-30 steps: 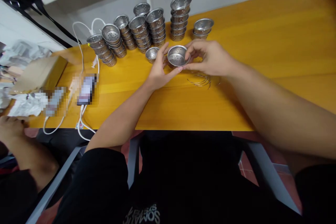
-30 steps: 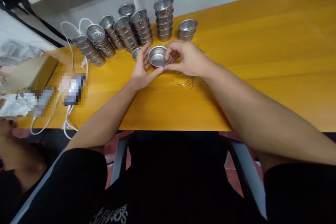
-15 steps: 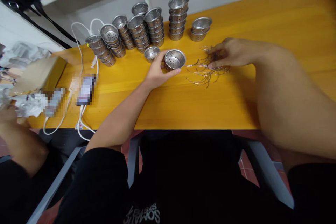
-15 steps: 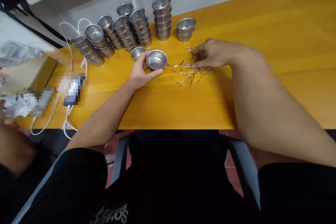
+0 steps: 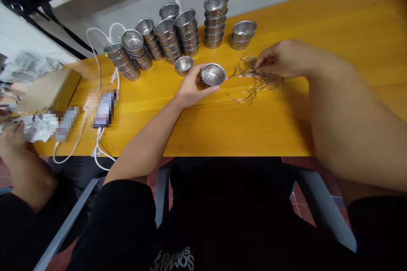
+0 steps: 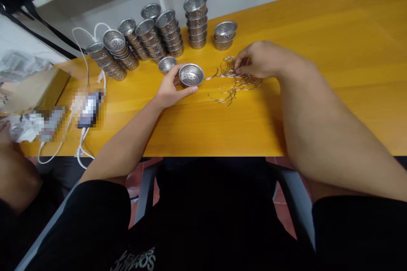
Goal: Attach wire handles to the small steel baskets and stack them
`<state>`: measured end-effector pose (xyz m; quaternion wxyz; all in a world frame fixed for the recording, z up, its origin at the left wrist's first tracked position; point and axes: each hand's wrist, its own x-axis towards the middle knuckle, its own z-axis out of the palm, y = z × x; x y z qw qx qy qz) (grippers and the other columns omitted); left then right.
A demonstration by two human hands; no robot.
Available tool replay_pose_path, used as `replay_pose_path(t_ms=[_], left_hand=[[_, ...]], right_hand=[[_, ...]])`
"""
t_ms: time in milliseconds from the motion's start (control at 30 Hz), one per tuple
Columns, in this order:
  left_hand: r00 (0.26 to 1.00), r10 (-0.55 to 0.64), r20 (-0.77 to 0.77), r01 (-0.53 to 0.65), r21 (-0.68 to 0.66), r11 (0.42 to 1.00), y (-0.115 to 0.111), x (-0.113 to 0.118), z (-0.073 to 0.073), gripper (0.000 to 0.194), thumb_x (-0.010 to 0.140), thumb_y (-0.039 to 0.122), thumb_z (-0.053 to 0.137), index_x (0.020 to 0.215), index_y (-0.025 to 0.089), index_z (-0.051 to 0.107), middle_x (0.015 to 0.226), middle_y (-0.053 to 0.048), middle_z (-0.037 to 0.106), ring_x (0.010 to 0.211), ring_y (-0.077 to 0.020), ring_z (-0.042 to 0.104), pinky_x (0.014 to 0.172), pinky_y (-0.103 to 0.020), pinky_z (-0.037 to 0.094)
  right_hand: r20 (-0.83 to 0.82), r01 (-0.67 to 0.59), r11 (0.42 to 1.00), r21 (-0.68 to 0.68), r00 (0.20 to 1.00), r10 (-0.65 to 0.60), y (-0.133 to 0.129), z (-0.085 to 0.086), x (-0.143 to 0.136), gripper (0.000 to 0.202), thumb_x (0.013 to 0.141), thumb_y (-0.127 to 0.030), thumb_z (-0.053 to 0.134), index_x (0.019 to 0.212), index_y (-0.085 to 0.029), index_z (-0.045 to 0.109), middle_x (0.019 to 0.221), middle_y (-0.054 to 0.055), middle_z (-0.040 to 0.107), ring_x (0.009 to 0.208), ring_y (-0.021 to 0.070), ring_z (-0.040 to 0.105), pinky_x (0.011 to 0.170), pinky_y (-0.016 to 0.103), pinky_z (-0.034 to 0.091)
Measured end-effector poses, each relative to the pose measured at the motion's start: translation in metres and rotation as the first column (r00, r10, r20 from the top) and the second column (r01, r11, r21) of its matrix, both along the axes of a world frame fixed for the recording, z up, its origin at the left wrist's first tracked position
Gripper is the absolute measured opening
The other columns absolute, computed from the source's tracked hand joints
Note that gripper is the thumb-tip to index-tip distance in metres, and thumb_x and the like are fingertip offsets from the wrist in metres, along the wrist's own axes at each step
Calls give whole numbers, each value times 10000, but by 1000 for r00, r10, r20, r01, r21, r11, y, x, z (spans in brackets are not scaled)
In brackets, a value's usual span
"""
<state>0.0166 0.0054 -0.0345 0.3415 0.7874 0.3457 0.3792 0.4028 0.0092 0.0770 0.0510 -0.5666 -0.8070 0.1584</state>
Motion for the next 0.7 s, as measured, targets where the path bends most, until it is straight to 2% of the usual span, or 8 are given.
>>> replay_pose_path(t_ms=[100, 267, 400, 600, 700], left_hand=[[1000, -30, 2, 30, 11, 999, 4, -1, -5, 1110, 991, 879, 1017, 1801, 257, 583, 1835, -216, 688, 1719, -454, 741, 1499, -707, 629], [999, -26, 31, 25, 31, 999, 6, -3, -6, 1060, 980, 793, 1062, 1785, 255, 630, 1797, -216, 727, 1681, -460, 776, 1470, -719, 664], [998, -26, 51, 24, 39, 999, 7, -2, -6, 1054, 962, 773, 1082, 1768, 254, 642, 1771, -216, 750, 1651, -451, 799, 1450, -714, 684], [994, -46, 94, 41, 55, 998, 9, -3, -8, 1071, 971, 817, 1057, 1768, 253, 618, 1756, -225, 750, 1633, -448, 814, 1429, -702, 699], [995, -53, 80, 45, 92, 995, 13, -4, -10, 1047, 1006, 820, 1015, 1785, 260, 596, 1766, -222, 735, 1671, -458, 791, 1441, -729, 679]], right_hand=[[-13, 12, 1000, 10, 1000, -12, -3, 4, -1, 152, 1126, -114, 835, 1107, -250, 900, 1166, 97, 959, 974, 269, 822, 914, 406, 602], [-64, 24, 999, 25, 998, -22, -10, 9, -5, 148, 1122, -89, 904, 1118, -235, 882, 1115, 104, 948, 894, 229, 781, 886, 393, 590], [-91, 28, 997, 77, 996, -21, -18, 12, -13, 78, 1185, -143, 922, 1172, -220, 916, 1208, 130, 969, 925, 220, 780, 919, 403, 593], [-46, 64, 989, 131, 997, -58, -24, 14, -21, 162, 1272, -193, 835, 1395, -167, 937, 1358, 216, 961, 1086, 288, 849, 993, 457, 601], [-56, 67, 983, 168, 997, -59, -18, 4, -19, 274, 1297, -279, 804, 1508, -133, 902, 1437, 274, 926, 1197, 348, 861, 1082, 492, 626]])
